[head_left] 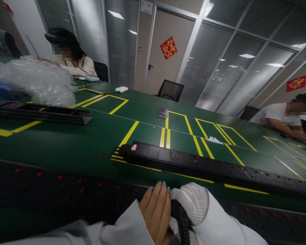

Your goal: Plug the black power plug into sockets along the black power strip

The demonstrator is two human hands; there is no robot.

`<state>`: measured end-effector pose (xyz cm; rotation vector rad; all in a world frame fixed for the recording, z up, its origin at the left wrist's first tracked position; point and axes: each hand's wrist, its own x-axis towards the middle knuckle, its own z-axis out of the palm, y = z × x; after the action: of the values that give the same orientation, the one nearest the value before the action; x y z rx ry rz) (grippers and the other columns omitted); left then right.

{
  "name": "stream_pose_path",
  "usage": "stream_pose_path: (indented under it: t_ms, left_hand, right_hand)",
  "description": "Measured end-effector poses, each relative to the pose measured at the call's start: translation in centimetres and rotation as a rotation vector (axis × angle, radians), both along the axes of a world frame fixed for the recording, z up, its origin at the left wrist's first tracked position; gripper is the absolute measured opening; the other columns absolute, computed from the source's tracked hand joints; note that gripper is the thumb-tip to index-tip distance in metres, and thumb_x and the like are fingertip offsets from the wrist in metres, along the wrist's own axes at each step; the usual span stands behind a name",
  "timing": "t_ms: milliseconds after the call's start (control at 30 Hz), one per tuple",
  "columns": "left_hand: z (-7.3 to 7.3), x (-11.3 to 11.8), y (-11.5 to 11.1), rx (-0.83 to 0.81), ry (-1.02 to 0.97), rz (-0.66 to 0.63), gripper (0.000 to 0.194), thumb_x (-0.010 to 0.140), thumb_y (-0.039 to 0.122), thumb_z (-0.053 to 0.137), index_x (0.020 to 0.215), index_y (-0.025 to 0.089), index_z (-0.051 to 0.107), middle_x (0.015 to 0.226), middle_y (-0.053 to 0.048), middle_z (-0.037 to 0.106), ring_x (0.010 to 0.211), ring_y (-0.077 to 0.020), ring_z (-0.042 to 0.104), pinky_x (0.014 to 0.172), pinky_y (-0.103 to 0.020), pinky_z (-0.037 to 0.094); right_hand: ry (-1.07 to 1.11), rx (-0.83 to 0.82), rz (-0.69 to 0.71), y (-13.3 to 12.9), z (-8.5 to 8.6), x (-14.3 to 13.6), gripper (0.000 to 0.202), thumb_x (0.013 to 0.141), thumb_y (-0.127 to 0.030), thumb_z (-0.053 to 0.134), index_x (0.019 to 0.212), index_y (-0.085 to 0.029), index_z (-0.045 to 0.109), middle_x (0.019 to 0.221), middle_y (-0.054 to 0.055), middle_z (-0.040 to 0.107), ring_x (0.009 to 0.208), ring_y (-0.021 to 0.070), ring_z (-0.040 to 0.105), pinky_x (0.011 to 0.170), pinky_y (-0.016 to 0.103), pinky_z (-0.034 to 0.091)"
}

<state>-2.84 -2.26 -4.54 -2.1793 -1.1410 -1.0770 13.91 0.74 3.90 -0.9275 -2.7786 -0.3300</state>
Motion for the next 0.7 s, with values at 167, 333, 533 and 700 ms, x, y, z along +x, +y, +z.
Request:
stream_pose_path:
  t_ms: [167, 333, 533, 700]
  left_hand:
    - [0.0, 0.0, -0.2, -0.046, 0.021, 0.01, 0.047, 0.088, 0.038, 0.028, 0.107, 0.008, 0.058, 0.114, -0.013, 0.062, 0.112, -0.0262, 0.053, 0.097, -0.037, 0.035]
    - [0.1, 0.1, -0.2, -0.036, -0.009, -0.002, 0.048, 0.09, 0.037, 0.025, 0.105, 0.008, 0.06, 0.112, -0.013, 0.063, 0.111, -0.0261, 0.054, 0.097, -0.037, 0.035]
    - [0.4, 0.0, -0.2, -0.021, 0.0, 0.001, 0.047, 0.089, 0.034, 0.024, 0.102, 0.008, 0.061, 0.11, -0.013, 0.064, 0.109, -0.0255, 0.056, 0.095, -0.036, 0.037]
    - [0.5, -0.1, -0.3, -0.055, 0.024, 0.003, 0.046, 0.087, 0.034, 0.028, 0.104, 0.008, 0.061, 0.112, -0.013, 0.063, 0.11, -0.0259, 0.054, 0.096, -0.036, 0.035]
  right_hand:
    - [0.004, 0.032, -0.005, 0.2, -0.5, -0.1, 0.024, 0.079, -0.04, 0.055, 0.094, -0.021, 0.055, 0.063, 0.0, 0.055, 0.057, 0.0157, 0.053, 0.053, 0.028, 0.034]
    - [0.023, 0.047, -0.007, 0.2, -0.9, 0.0, 0.027, 0.08, -0.045, 0.052, 0.092, -0.021, 0.055, 0.062, 0.0, 0.054, 0.057, 0.0159, 0.052, 0.054, 0.028, 0.035]
    - [0.046, 0.055, -0.009, 0.1, -1.1, 0.0, 0.03, 0.078, -0.047, 0.054, 0.094, -0.021, 0.055, 0.066, 0.001, 0.057, 0.059, 0.0172, 0.053, 0.056, 0.029, 0.036]
    - [0.046, 0.053, -0.003, 0.1, -1.1, -0.1, 0.025, 0.082, -0.043, 0.051, 0.094, -0.021, 0.054, 0.064, 0.0, 0.055, 0.059, 0.0166, 0.053, 0.057, 0.029, 0.034]
